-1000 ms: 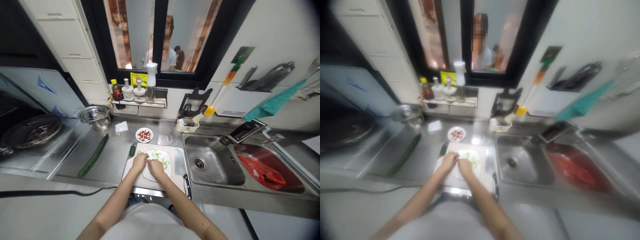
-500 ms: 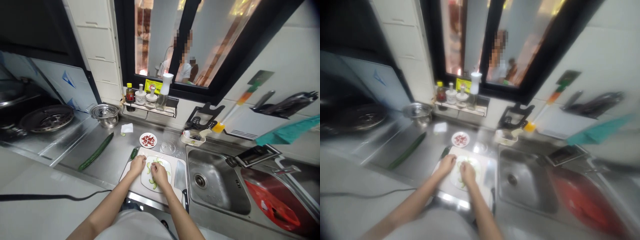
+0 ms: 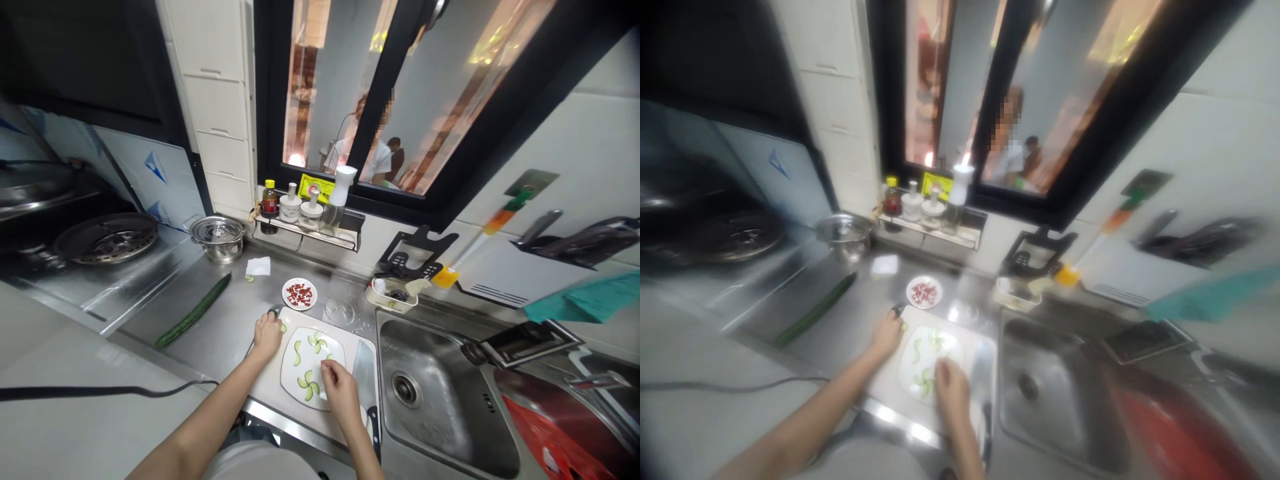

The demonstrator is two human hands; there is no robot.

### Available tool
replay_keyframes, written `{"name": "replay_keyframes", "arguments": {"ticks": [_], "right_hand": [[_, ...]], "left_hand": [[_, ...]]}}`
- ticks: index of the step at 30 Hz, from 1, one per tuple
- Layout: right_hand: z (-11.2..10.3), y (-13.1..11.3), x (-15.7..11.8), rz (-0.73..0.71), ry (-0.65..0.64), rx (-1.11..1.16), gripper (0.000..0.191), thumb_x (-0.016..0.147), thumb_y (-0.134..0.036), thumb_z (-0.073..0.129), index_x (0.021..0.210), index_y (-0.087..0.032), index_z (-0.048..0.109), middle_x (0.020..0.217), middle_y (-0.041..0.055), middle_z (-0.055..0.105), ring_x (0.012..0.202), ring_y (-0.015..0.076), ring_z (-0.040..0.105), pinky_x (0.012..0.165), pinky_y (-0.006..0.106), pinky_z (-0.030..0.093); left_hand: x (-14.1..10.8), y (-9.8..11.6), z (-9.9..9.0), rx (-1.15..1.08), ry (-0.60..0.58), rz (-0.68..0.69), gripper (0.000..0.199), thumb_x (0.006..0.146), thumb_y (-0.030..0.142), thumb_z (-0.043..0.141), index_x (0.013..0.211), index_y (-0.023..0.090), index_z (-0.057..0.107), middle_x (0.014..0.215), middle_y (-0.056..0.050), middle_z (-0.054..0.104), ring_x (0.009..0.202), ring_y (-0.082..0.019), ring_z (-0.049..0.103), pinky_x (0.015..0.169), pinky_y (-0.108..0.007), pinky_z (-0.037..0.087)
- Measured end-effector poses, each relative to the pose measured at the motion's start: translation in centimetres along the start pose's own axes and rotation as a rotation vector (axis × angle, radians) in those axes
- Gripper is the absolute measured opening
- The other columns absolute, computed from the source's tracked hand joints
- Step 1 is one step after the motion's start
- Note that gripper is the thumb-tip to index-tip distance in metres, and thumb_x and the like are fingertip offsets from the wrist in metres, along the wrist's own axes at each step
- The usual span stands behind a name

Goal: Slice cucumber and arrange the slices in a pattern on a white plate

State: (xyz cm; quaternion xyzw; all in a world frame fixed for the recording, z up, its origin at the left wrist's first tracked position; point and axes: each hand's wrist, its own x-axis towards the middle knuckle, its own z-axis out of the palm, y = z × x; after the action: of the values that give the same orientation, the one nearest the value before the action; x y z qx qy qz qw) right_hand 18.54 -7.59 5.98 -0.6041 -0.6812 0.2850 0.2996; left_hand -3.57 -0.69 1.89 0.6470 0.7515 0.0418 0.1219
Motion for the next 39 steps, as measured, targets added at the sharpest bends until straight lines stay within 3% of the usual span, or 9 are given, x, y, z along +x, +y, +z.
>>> {"name": "replay_keyframes", "arguments": {"ticks": [15,21,30,34,39], "right_hand": [[-1.3,-0.4,-0.7,0.033,-0.037,-0.052,0.038,0.083,-0.047,0.041,0.081,-0.022,0.069,0.089,0.0105,0.071,0.077,0.0232,0.065,0.069,0.03,0.048],[-0.5,-0.8,-0.6,0.016,-0.033,0.028,0.038,0.082,-0.049,0.043,0.083,-0.02,0.069,0.086,0.0096,0.071,0.077,0.0227,0.064,0.069,0.029,0.047],[2.1,-0.7,-0.7,0.03,-0.105,0.099,0.038,0.084,-0.046,0.043,0.082,-0.018,0.068,0.075,0.0069,0.069,0.068,0.0193,0.061,0.063,0.027,0.045],[2.0,-0.8,0.4,0.021,-0.11,0.104,0.036,0.083,-0.042,0.044,0.085,-0.017,0.069,0.079,0.0071,0.07,0.072,0.0197,0.062,0.066,0.028,0.046],[0.9,-1.4,3.2,-0.024,-0.067,0.092,0.035,0.083,-0.04,0.044,0.092,-0.018,0.069,0.087,0.0066,0.07,0.076,0.0195,0.062,0.071,0.028,0.046]], "left_hand": [[-0.2,0.2,-1.5,-0.022,-0.026,0.008,0.03,0.084,0.019,0.045,0.104,0.015,0.067,0.114,-0.015,0.055,0.109,-0.027,0.046,0.094,-0.039,0.031],[0.3,-0.2,-1.2,0.001,-0.025,0.087,0.031,0.084,0.029,0.048,0.104,0.015,0.066,0.116,-0.015,0.054,0.111,-0.029,0.045,0.094,-0.041,0.03],[2.2,-0.1,-2.0,-0.03,-0.107,0.111,0.02,0.078,0.02,0.056,0.095,0.015,0.064,0.105,-0.014,0.062,0.108,-0.027,0.051,0.093,-0.039,0.032],[2.1,-0.6,-1.8,-0.23,-0.125,0.052,0.01,0.078,0.021,0.059,0.086,0.018,0.063,0.089,-0.006,0.066,0.095,-0.022,0.058,0.088,-0.036,0.036],[0.5,-1.1,-1.7,-0.994,-0.186,-0.012,0.026,0.07,0.03,0.07,0.088,0.014,0.06,0.071,-0.001,0.063,0.07,-0.014,0.06,0.069,-0.026,0.043]]}}
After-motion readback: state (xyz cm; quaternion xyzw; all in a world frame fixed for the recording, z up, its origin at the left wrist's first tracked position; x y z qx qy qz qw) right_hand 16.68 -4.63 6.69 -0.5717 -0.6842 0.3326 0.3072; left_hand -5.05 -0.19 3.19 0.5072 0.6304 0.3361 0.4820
